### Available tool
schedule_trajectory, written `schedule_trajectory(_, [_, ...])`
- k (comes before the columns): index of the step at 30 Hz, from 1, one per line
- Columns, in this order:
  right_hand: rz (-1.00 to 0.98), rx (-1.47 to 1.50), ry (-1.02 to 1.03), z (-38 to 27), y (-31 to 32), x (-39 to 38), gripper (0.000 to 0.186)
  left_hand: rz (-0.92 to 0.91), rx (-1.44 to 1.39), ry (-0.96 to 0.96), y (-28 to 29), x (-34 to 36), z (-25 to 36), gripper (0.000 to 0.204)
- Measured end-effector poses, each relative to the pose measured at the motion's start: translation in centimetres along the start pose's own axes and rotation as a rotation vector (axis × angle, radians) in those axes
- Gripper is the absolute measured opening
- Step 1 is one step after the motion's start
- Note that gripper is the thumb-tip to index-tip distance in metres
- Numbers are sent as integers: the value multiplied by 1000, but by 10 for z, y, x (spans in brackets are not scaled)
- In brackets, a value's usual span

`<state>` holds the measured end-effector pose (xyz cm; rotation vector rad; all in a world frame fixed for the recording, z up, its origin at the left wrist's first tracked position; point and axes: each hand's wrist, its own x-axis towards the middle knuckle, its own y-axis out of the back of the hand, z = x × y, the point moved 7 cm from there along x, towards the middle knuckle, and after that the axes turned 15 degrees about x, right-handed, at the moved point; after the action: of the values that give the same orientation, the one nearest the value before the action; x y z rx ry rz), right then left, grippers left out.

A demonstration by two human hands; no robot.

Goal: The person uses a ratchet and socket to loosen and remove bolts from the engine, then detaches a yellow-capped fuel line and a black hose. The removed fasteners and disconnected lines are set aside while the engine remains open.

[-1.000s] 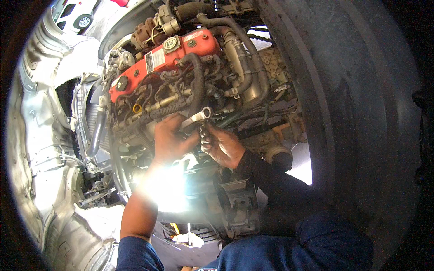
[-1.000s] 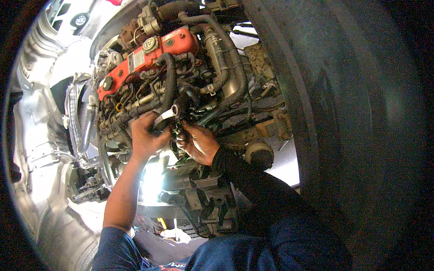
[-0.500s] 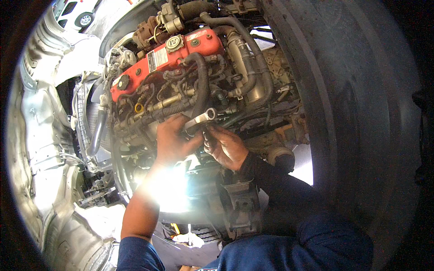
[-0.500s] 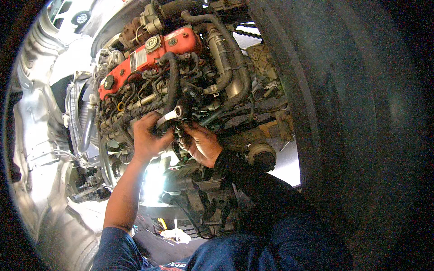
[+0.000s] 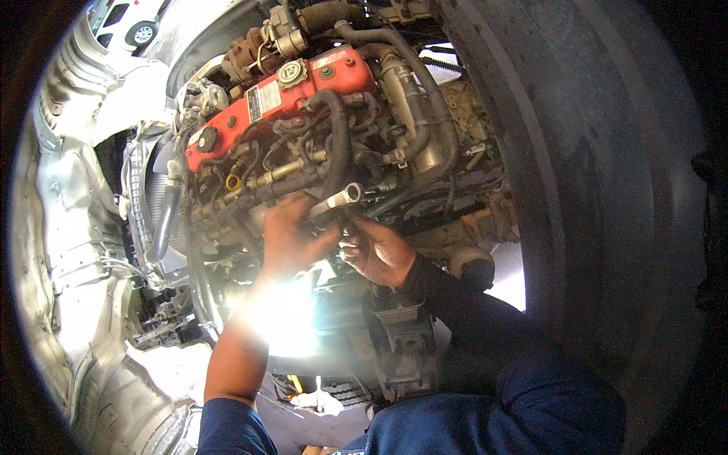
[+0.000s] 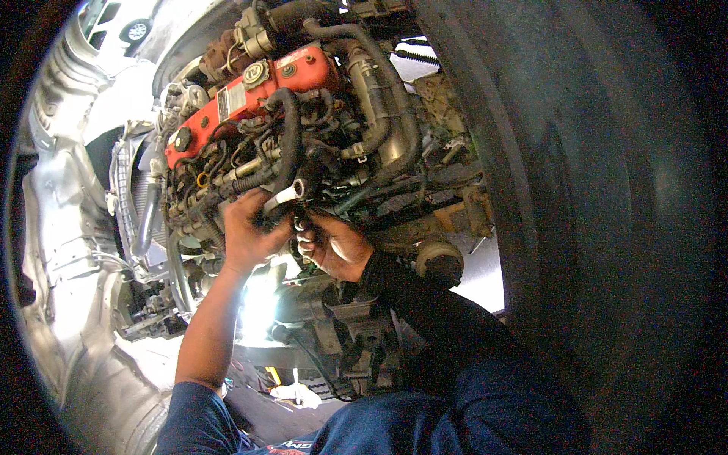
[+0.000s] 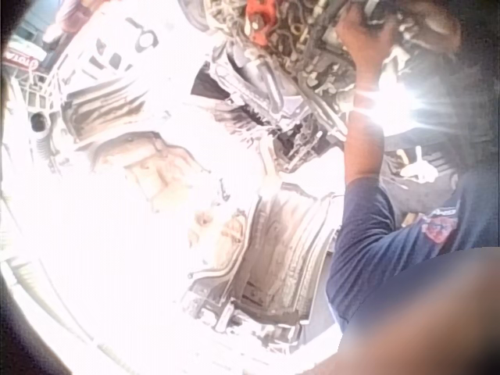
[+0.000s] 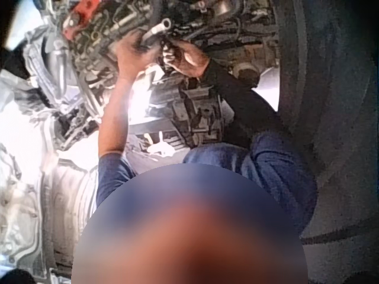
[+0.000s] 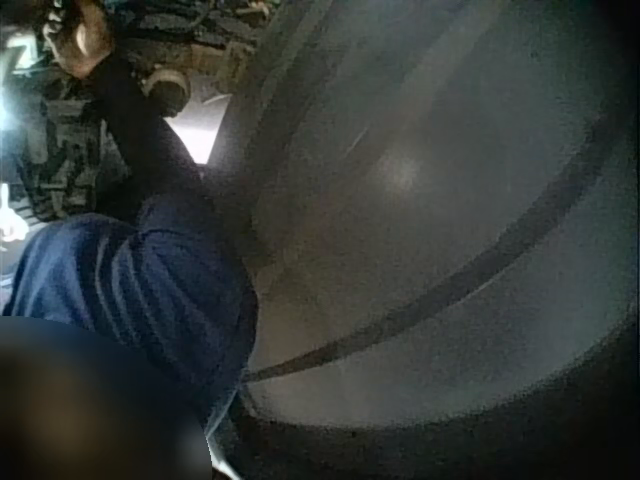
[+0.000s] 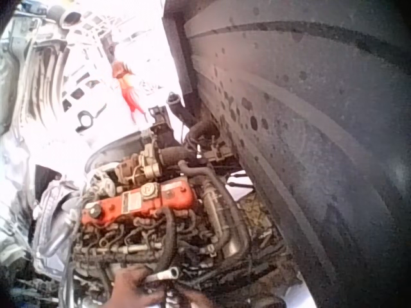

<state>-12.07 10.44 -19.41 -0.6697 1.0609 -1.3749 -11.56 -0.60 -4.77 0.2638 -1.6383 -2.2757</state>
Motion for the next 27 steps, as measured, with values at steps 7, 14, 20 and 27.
schedule_trajectory(7, [80,-101,84,-5,5,-1,21,7,38,-4,2,0,3,40])
schedule_trajectory(14, [10,6,47,0,3,-1,21,63,30,-23,6,-2,7,37])
schedule_trajectory(20, [-107,286,-156,8,-6,-1,24,45,22,4,3,-2,3,36])
schedule_trajectory(27, [-31,204,-113,6,4,-3,24,-1,7,23,-6,-2,-11,37])
